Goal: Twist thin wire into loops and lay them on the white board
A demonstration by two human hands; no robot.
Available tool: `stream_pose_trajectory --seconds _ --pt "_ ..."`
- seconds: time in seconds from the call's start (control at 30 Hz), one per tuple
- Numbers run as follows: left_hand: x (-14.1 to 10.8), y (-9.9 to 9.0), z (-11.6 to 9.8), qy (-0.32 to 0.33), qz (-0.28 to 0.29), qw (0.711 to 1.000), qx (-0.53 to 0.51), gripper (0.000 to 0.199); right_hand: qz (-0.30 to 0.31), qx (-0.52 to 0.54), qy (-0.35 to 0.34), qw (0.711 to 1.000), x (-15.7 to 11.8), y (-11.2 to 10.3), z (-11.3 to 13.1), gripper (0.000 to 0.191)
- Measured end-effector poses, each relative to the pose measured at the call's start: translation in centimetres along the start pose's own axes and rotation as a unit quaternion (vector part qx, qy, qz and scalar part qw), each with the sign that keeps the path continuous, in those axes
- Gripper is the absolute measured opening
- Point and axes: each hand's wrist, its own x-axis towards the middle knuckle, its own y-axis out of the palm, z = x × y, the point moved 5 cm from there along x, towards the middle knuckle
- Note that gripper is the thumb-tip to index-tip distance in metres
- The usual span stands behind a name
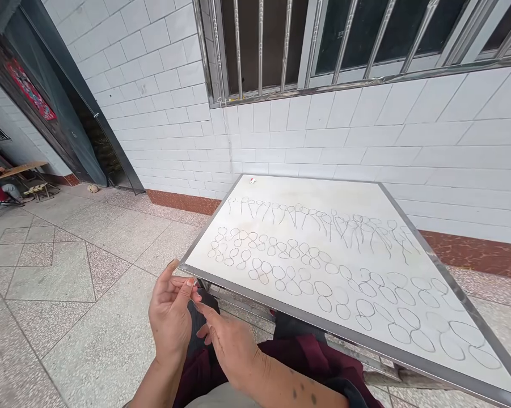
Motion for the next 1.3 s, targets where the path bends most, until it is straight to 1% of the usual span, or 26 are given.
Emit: stream_pose_trajectory --seconds 0.07,0.13,0.17,0.23,0.3,0.33,0.47,0.63,0.73,0.97,1.17,1.3 --pt "0.1 0.1 -0.1 -0.002 0.021 1.000 -0.005 0.044 0.021 0.040 0.000 0.999 -0.4 0.1 -0.1 0.047" --pt "0.2 0.0 -0.3 -0.004 0.043 0.999 -0.012 0.049 0.030 0.064 -0.017 0.997 -0.8 -0.3 -0.2 0.045" --pt "0.3 0.0 -0.4 -0.007 0.057 0.998 -0.015 0.053 0.020 0.071 -0.027 0.997 -0.9 -0.8 -0.3 0.044" --pt "0.4 0.0 -0.5 -0.020 0.087 0.996 -0.021 0.061 -0.028 0.084 -0.027 0.996 -0.9 -2.2 -0.8 0.041" --pt "0.2 0.3 -0.3 -0.044 0.126 0.991 -0.026 0.067 -0.077 0.118 -0.004 0.990 -0.5 -3.6 -1.4 0.040" --pt "0.0 0.6 -0.1 -0.059 0.146 0.987 -0.026 0.069 -0.089 0.149 0.007 0.985 -0.2 -4.0 -1.6 0.039" --pt "-1.1 1.6 1.0 -0.106 0.203 0.973 -0.016 0.074 -0.100 0.282 0.016 0.954 0.8 -4.8 -1.8 0.030" --pt "-1.3 1.9 1.7 -0.136 0.244 0.960 -0.030 0.075 -0.105 0.351 0.027 0.930 1.0 -5.0 -2.1 0.018" --pt "-1.1 1.8 1.8 -0.145 0.251 0.957 -0.031 0.074 -0.108 0.360 0.022 0.926 0.9 -5.1 -2.1 0.017" --pt "-0.9 1.7 2.8 -0.167 0.230 0.959 0.001 0.077 -0.091 0.339 0.019 0.936 1.3 -5.4 -2.5 0.017" --pt "-0.9 1.8 3.0 -0.170 0.273 0.947 -0.014 0.072 -0.106 0.314 0.039 0.943 1.3 -5.8 -3.1 0.015" --pt "-1.0 1.8 3.0 -0.173 0.262 0.949 -0.009 0.073 -0.103 0.299 0.040 0.948 1.3 -6.2 -3.0 0.015"
